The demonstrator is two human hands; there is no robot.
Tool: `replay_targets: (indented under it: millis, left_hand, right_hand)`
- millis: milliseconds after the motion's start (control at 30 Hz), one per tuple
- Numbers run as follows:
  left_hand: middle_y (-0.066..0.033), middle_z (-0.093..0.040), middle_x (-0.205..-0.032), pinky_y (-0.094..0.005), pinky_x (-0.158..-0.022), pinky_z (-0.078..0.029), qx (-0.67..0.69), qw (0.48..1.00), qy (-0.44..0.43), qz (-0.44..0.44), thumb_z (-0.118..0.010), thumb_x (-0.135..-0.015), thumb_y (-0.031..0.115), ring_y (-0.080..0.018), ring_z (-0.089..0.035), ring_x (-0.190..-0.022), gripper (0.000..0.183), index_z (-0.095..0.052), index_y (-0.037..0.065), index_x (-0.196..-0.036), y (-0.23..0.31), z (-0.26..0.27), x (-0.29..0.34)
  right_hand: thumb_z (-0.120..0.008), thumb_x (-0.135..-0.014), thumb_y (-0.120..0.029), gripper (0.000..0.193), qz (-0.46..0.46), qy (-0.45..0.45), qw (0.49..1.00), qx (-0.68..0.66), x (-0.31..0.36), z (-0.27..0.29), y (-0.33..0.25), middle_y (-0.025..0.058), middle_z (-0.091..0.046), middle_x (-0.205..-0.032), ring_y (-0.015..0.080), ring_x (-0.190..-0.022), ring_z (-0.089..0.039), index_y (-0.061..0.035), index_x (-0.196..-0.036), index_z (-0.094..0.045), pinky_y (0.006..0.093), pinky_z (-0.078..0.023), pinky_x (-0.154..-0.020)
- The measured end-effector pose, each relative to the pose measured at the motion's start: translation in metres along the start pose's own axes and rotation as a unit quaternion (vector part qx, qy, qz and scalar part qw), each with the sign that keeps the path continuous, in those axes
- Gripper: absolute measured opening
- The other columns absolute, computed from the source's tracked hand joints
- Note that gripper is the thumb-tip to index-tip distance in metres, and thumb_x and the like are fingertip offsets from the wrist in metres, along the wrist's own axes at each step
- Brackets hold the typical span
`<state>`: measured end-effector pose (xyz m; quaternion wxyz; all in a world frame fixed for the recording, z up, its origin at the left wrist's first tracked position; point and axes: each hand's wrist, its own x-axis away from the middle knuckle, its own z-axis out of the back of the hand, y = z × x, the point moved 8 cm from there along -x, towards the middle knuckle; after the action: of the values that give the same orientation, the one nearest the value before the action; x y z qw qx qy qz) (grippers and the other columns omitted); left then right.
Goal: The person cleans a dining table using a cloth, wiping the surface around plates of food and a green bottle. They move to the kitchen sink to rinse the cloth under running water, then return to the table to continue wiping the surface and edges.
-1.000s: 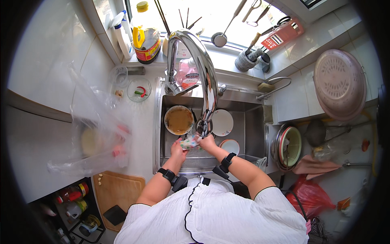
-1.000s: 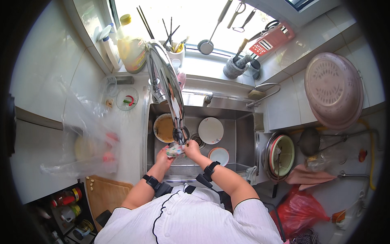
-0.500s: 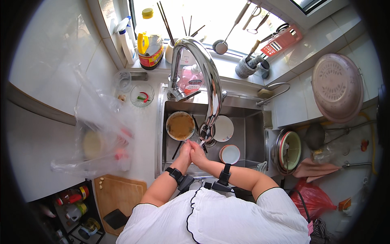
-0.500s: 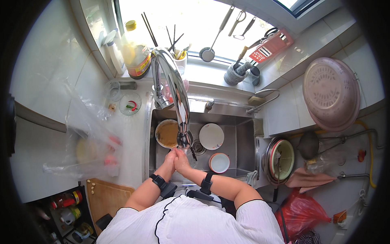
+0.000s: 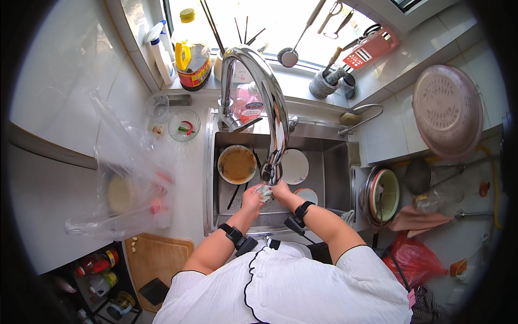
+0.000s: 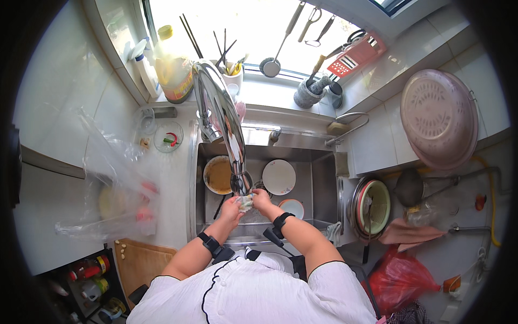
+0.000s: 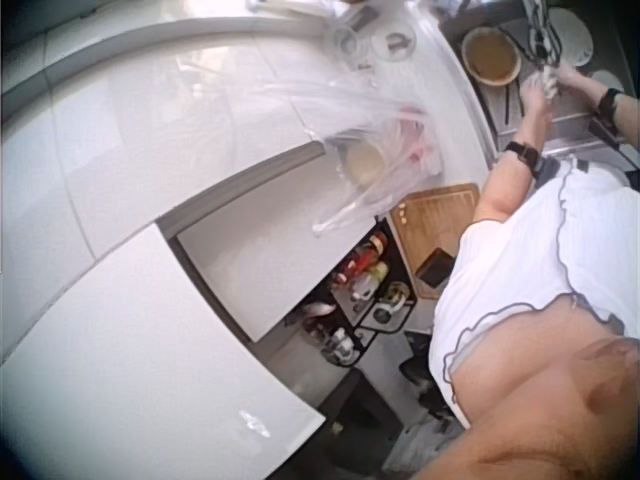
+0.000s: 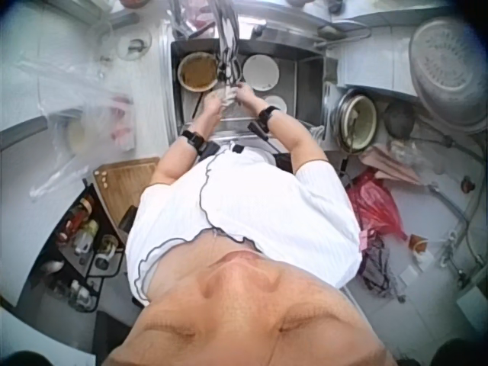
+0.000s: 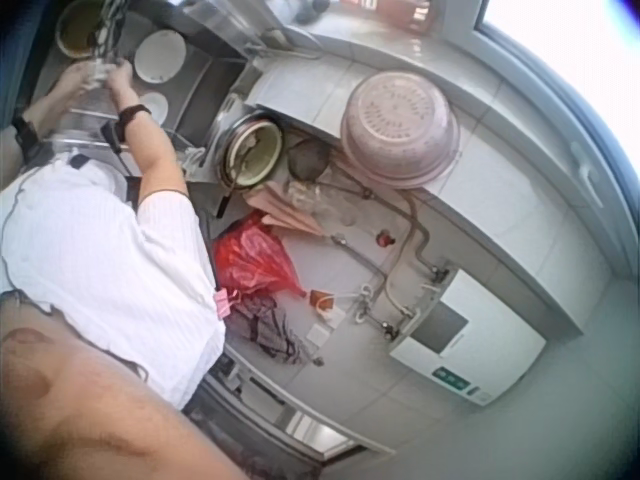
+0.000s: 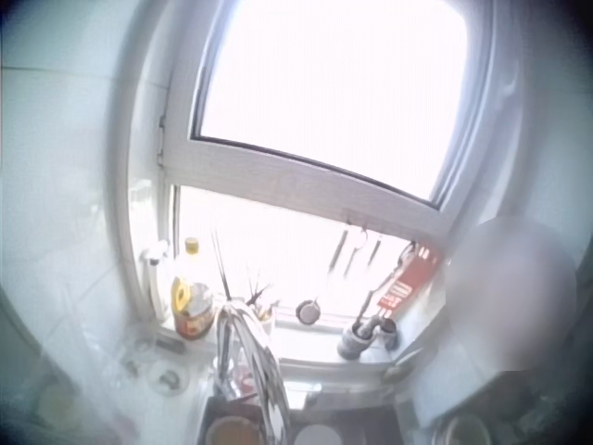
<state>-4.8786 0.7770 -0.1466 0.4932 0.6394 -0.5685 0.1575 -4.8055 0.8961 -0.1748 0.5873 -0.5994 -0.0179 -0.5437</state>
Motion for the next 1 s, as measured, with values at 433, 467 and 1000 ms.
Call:
replay_targets:
  millis: [433,467,1000]
  left_hand:
    - [-0.0065,-0.06,-0.098,-0.0283,-0.077,-0.049,-0.101,0.972,0.032,-0.211,-0.041,-0.099,0.014,-0.0142,-0.059,-0.087,0.021,-0.054,0.001,-0.11,0.034,0.019,0.01]
    - [-0.0061,-0.06,-0.097,-0.0282,-0.076,-0.049,-0.101,0.97,0.032,-0.22,-0.041,-0.099,0.014,-0.0141,-0.059,-0.087,0.021,-0.053,0.001,-0.11,0.035,0.017,0.011]
    - [-0.0121,-0.06,-0.11,-0.0417,-0.093,-0.046,0.256,0.959,-0.07,0.099,-0.035,-0.099,0.017,-0.0255,-0.058,-0.101,0.028,-0.056,0.004,-0.11,-0.025,-0.026,0.001]
  right_hand:
    - [-0.054,-0.085,-0.008,0.014,-0.234,-0.111,0.861,-0.437,0.031,-0.038,0.027,0.0104,-0.061,-0.093,0.0257,-0.091,-0.062,-0.0052,-0.099,-0.054,0.0432,-0.053,-0.081]
    - [-0.049,-0.084,-0.007,0.017,-0.22,-0.126,0.866,-0.432,0.028,-0.043,0.024,0.0112,-0.059,-0.094,0.0274,-0.089,-0.061,-0.0055,-0.101,-0.051,0.0419,-0.053,-0.076]
    - [-0.062,-0.081,-0.03,0.044,0.134,0.105,0.972,0.161,0.025,-0.023,-0.034,0.0281,-0.058,-0.099,0.0418,-0.093,-0.059,0.001,-0.109,-0.049,0.0485,-0.048,-0.078]
